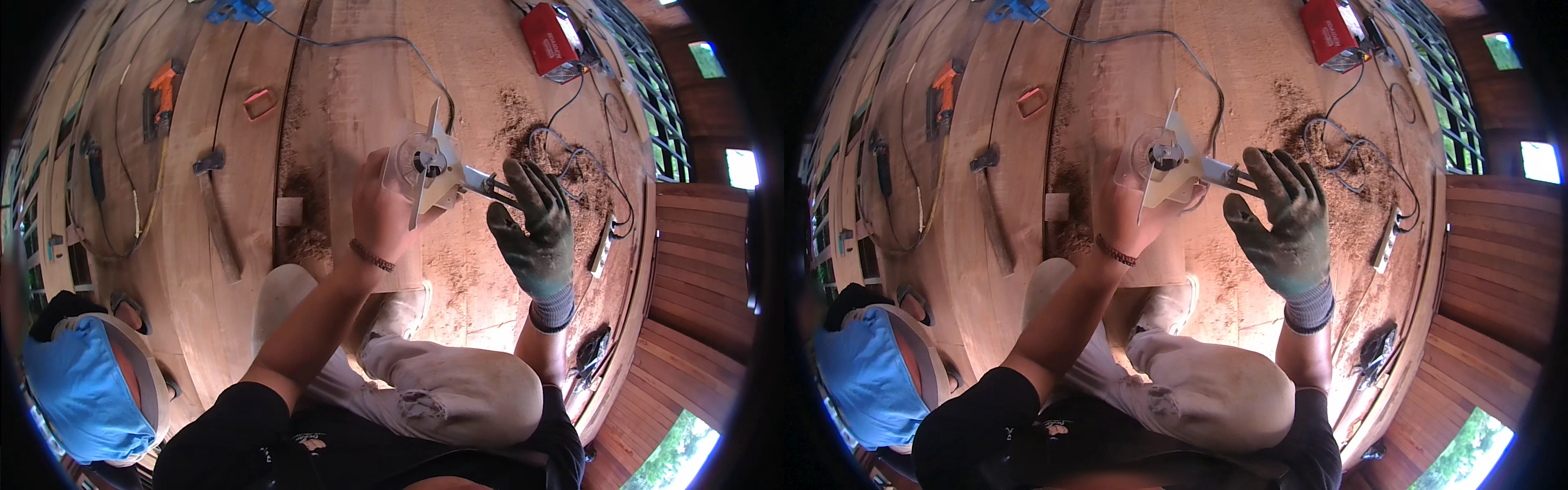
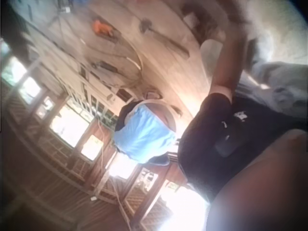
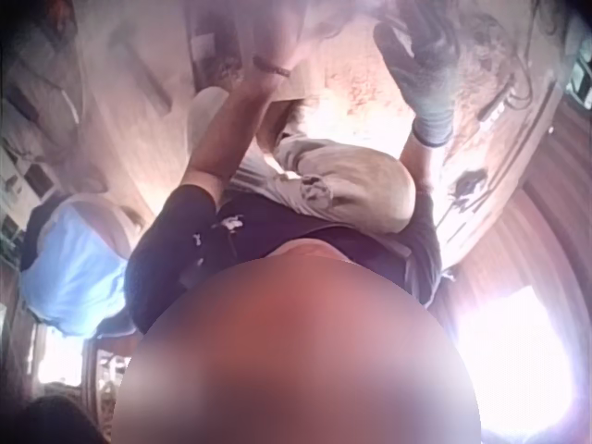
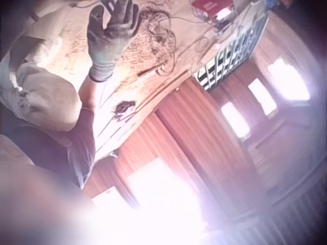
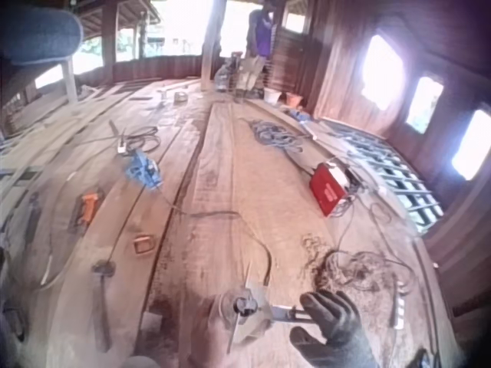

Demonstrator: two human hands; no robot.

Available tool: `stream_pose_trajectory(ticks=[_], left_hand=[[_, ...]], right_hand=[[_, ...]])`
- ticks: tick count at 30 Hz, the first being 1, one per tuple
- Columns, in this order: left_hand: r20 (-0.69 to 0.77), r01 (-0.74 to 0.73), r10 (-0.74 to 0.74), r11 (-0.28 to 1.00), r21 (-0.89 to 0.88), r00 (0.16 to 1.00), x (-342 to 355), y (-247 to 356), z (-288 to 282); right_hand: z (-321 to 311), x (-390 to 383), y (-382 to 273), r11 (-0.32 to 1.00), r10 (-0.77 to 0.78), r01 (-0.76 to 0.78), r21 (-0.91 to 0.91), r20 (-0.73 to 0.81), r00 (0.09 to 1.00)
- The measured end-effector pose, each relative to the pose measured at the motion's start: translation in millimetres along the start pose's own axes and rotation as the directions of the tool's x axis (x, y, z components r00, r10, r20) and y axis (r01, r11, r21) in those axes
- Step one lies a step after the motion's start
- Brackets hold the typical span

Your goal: The person uses a handheld electric router to shape the edges of a rectangular wooden board. They repeatedly adjust the router's depth and guide, then run the tool along the board's edges to create a beveled profile. The person also wipes away sawdust from the work surface during the process.

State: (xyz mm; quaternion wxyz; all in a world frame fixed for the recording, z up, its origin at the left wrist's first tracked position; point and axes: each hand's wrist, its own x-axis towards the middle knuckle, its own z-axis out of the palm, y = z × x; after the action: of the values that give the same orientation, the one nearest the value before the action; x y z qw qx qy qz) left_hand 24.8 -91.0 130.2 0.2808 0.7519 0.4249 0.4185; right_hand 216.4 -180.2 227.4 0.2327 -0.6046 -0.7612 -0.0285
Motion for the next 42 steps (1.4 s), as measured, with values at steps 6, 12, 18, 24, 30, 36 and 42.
stream_pose_trajectory(ticks=[6,12,18,24,30,36,42], left_hand=[[0.0,-0.046,0.046,0.999,0.008,0.999,8.0,-10.2,2.7],[0.044,0.019,-0.013,0.988,-0.154,0.999,4.9,-17.1,10.9],[-0.014,-0.077,0.076,0.992,-0.101,0.997,0.1,-16.4,9.8],[-0.033,-0.098,0.095,0.99,-0.1,0.995,-7.0,-13.0,7.1],[-0.014,-0.111,0.11,0.993,-0.032,0.994,-14.5,-14.9,7.0],[-0.054,-0.226,0.228,0.974,0.035,0.972,-22.7,-21.0,6.8],[-0.075,-0.166,0.161,0.983,-0.072,0.984,-36.1,-27.1,5.4]], right_hand=[[20.1,11.2,18.7,0.996,-0.08,0.079,0.041,0.031,0.996],[31.3,6.3,36.8,0.986,-0.065,0.049,0.162,0.093,0.994],[40.1,-2.3,33.4,0.857,0.191,-0.22,0.466,0.109,0.976],[29.0,-3.3,30.1,0.958,-0.034,0.009,0.286,0.08,0.996],[20.3,-4.2,22.9,0.933,0.062,-0.121,0.34,0.178,0.982],[19.2,-4.5,22.6,0.931,-0.006,-0.052,0.36,0.158,0.987],[20.5,-10.5,21.7,0.955,-0.139,0.113,0.273,0.077,0.987]])
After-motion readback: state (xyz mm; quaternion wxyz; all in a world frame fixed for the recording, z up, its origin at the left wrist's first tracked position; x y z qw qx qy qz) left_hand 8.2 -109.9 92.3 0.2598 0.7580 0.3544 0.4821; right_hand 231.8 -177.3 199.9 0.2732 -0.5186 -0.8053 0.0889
